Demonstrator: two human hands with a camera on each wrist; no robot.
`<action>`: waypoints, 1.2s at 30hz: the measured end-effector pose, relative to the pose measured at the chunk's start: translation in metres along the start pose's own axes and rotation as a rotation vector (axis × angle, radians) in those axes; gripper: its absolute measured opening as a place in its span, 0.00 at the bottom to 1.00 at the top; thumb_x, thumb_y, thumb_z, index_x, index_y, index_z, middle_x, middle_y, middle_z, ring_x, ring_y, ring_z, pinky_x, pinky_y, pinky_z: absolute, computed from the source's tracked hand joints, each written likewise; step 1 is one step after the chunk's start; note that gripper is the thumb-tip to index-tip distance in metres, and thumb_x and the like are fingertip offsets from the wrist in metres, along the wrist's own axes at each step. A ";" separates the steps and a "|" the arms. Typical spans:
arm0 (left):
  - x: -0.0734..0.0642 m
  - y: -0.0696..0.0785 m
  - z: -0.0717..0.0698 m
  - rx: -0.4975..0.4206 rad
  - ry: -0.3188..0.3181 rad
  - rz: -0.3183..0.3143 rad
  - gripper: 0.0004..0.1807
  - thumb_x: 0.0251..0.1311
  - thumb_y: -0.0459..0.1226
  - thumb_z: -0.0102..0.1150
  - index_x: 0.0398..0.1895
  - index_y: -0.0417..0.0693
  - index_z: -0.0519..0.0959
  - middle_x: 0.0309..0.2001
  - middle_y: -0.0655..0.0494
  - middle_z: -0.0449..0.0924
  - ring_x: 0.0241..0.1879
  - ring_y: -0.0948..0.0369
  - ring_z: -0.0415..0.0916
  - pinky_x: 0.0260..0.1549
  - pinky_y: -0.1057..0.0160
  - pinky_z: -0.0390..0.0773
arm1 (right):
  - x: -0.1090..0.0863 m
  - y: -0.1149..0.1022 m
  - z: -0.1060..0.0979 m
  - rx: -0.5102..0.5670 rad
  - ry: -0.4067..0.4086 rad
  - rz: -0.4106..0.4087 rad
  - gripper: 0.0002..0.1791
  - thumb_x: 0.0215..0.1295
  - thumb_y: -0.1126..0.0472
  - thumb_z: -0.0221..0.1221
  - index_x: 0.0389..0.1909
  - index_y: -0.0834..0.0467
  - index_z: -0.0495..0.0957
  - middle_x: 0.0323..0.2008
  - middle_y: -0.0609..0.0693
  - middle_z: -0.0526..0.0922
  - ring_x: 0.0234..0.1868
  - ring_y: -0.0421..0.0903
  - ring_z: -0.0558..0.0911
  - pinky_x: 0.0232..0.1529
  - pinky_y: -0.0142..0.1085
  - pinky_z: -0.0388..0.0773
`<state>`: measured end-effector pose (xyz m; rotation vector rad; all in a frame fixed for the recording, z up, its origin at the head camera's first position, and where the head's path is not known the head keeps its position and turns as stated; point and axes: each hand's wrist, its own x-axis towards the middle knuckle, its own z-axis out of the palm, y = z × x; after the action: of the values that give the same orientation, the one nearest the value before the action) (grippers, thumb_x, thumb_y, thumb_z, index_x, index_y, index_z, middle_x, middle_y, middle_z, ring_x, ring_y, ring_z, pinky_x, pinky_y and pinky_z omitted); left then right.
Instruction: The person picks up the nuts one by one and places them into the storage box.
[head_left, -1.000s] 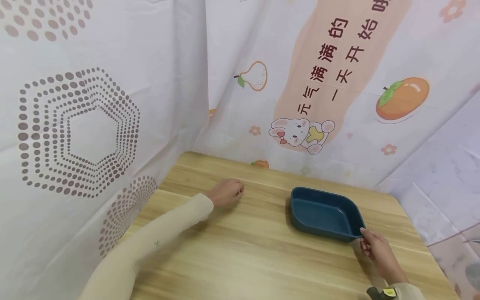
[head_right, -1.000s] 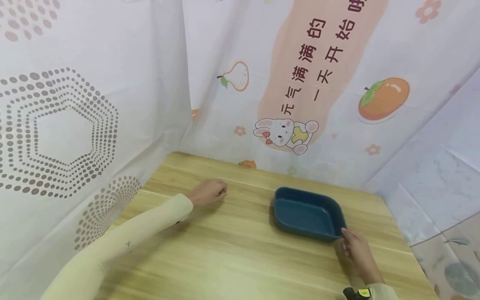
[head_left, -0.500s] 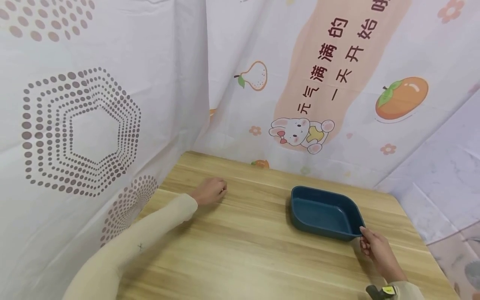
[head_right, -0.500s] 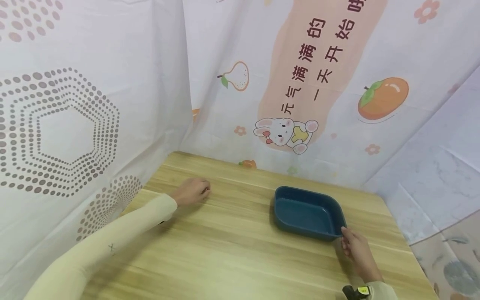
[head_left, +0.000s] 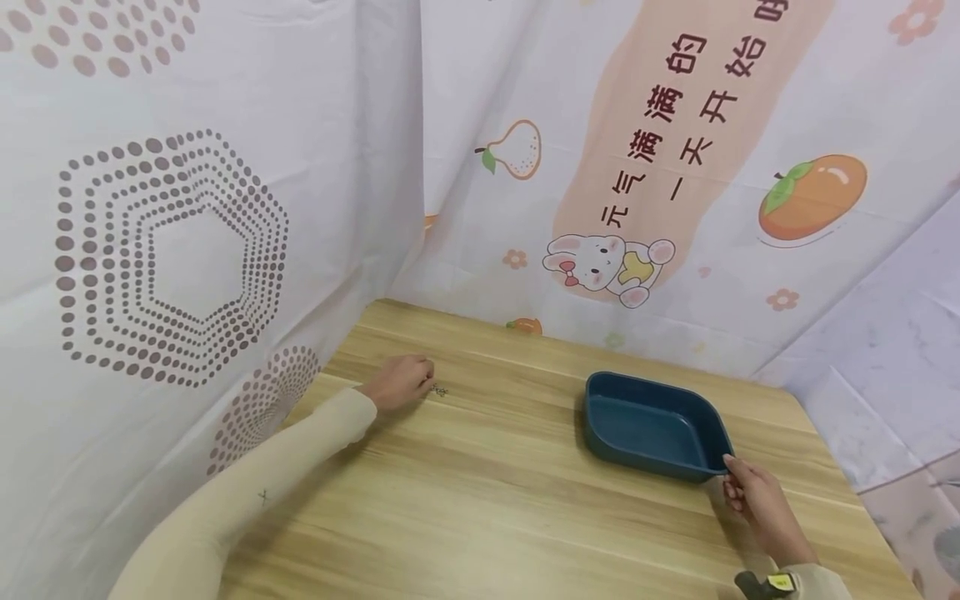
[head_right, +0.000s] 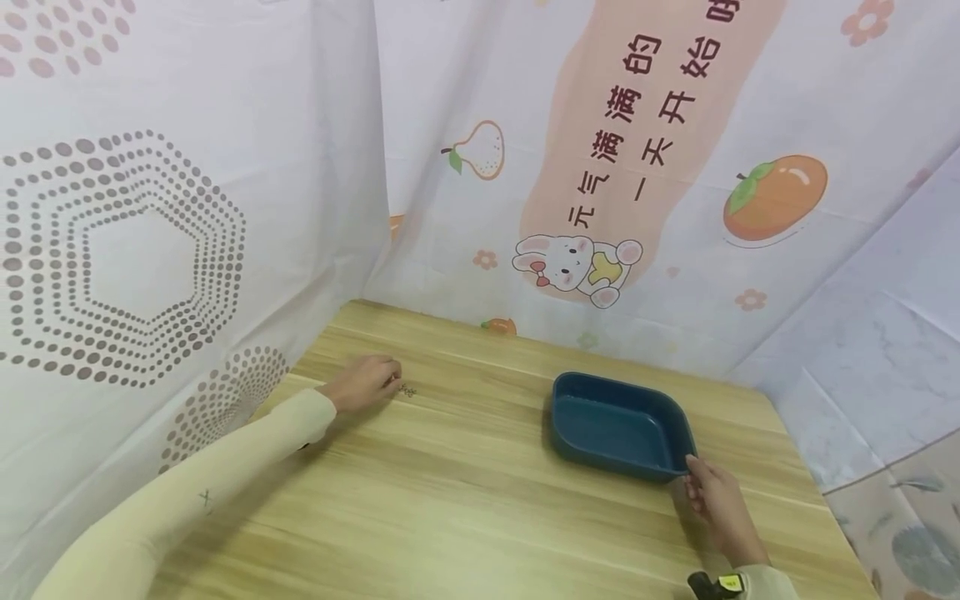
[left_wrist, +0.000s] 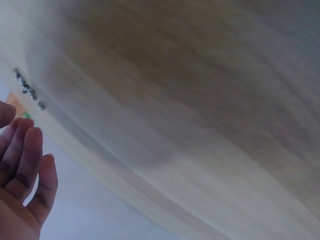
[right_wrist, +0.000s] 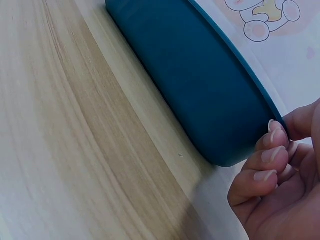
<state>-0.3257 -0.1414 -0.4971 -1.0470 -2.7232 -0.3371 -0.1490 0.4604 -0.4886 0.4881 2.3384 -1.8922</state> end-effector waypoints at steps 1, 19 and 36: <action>-0.001 -0.001 0.000 -0.001 0.004 0.000 0.04 0.69 0.35 0.62 0.36 0.44 0.84 0.34 0.56 0.82 0.31 0.63 0.79 0.30 0.66 0.80 | 0.000 0.000 0.000 -0.003 -0.001 0.004 0.25 0.84 0.48 0.45 0.27 0.59 0.72 0.21 0.45 0.70 0.20 0.38 0.67 0.22 0.31 0.66; -0.011 -0.002 0.000 0.028 -0.052 -0.035 0.10 0.70 0.40 0.64 0.44 0.42 0.83 0.37 0.53 0.84 0.33 0.61 0.81 0.32 0.64 0.83 | 0.000 0.003 0.000 -0.010 0.005 0.012 0.25 0.83 0.47 0.46 0.27 0.59 0.72 0.21 0.45 0.70 0.19 0.38 0.67 0.21 0.32 0.66; -0.006 -0.004 0.003 0.040 -0.048 0.017 0.05 0.69 0.40 0.66 0.42 0.50 0.83 0.32 0.61 0.77 0.26 0.67 0.70 0.23 0.70 0.72 | -0.001 -0.002 0.001 -0.025 0.005 0.003 0.26 0.84 0.47 0.45 0.27 0.59 0.72 0.21 0.44 0.70 0.19 0.38 0.67 0.21 0.32 0.66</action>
<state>-0.3246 -0.1476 -0.5025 -1.0800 -2.7496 -0.2563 -0.1484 0.4589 -0.4867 0.4946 2.3600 -1.8596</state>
